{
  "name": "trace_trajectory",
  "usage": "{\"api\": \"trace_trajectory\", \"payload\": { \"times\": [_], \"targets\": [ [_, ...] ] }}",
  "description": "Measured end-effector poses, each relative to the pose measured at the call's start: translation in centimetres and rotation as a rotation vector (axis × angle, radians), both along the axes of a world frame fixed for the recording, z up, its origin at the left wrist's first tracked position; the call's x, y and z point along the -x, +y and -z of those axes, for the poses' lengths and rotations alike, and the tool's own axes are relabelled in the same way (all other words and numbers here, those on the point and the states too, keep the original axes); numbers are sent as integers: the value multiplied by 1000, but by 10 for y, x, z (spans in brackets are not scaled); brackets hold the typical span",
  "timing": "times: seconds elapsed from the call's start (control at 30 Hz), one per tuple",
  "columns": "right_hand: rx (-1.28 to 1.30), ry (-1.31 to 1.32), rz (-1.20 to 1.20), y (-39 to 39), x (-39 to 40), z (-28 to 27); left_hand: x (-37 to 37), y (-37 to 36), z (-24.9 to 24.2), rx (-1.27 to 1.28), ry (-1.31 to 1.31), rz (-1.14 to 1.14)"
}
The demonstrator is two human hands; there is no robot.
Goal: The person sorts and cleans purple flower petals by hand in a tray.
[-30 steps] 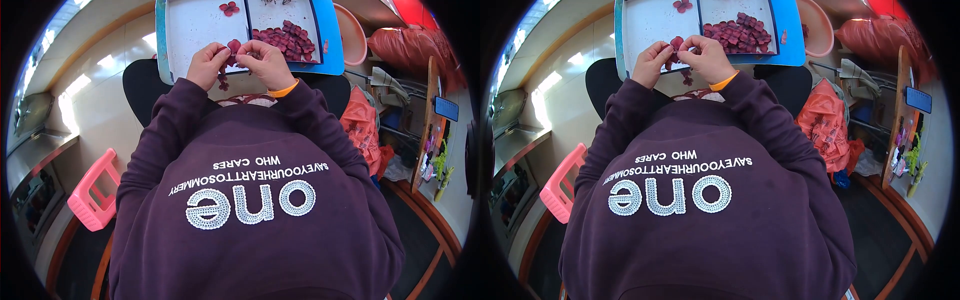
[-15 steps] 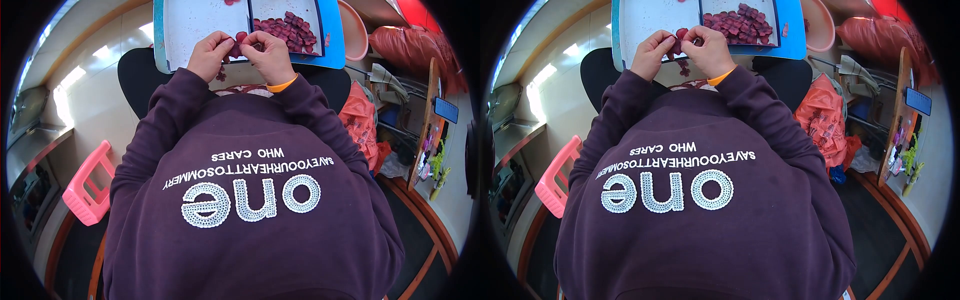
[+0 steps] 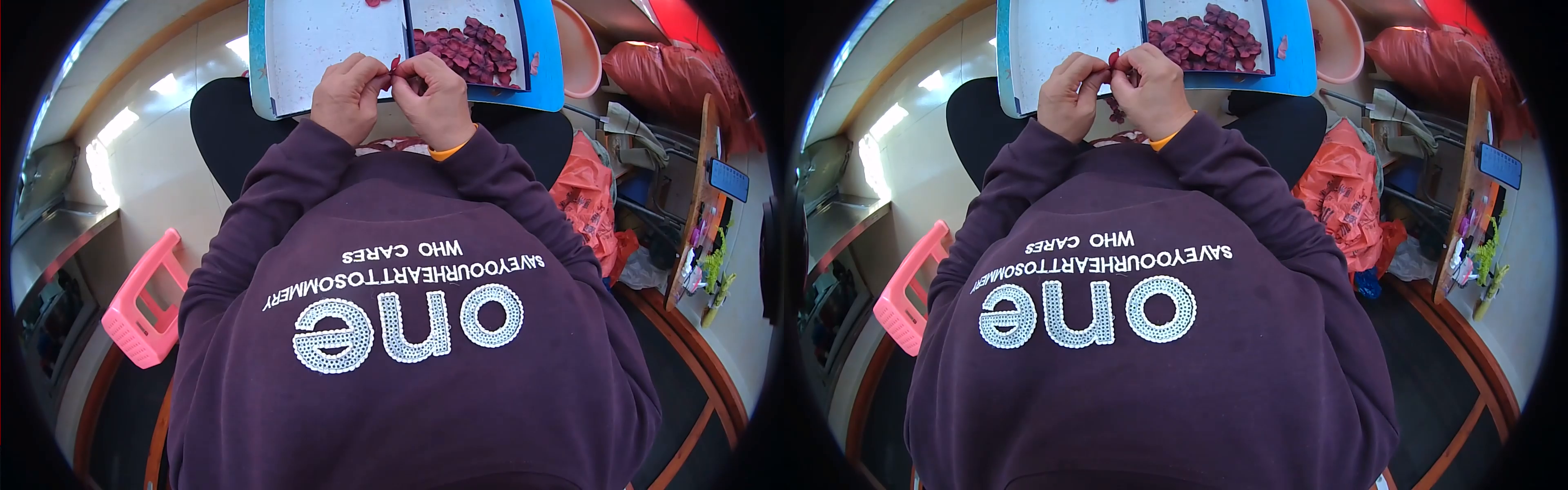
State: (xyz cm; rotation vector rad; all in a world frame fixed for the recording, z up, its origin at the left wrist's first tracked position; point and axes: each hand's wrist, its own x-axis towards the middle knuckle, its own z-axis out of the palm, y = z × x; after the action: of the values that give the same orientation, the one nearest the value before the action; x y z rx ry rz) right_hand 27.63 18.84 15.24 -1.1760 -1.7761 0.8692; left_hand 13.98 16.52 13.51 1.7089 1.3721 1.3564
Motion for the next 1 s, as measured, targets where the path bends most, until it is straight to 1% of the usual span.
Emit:
{"api": "trace_trajectory", "payload": {
  "times": [0.1, 0.13, 0.27, 0.3, 0.43, 0.47, 0.6, 0.8, 0.93, 1.0],
  "targets": [
    [23, 6, 6, -2, 0, -1, 0, -1, 0, -124, 120, -36],
    [23, 5, 7, -3, -1, -1, -1, -1, -1, -124, 119, -35],
    [-70, 163, -31, -3, -1, -1, -5, -5, -3, -101, -6, -115],
    [-71, 166, -32, -3, 1, -2, -4, -5, -3, -103, -3, -116],
    [-319, 76, -55, -6, 3, -10, -7, -5, -8, -217, 56, -133],
    [-320, 78, -56, -6, 3, -11, -6, -5, -9, -217, 58, -134],
    [-402, 41, -55, -8, 3, -15, -6, -4, -18, -376, 135, -101],
    [-437, 68, -18, -8, 1, -14, -5, -2, -19, -441, 172, -84],
    [-565, 57, -32, -4, 1, -10, -9, -7, -23, -348, 87, -115],
    [-551, 59, -36, -5, 1, -11, -7, -6, -21, -386, 126, -109]
  ]
}}
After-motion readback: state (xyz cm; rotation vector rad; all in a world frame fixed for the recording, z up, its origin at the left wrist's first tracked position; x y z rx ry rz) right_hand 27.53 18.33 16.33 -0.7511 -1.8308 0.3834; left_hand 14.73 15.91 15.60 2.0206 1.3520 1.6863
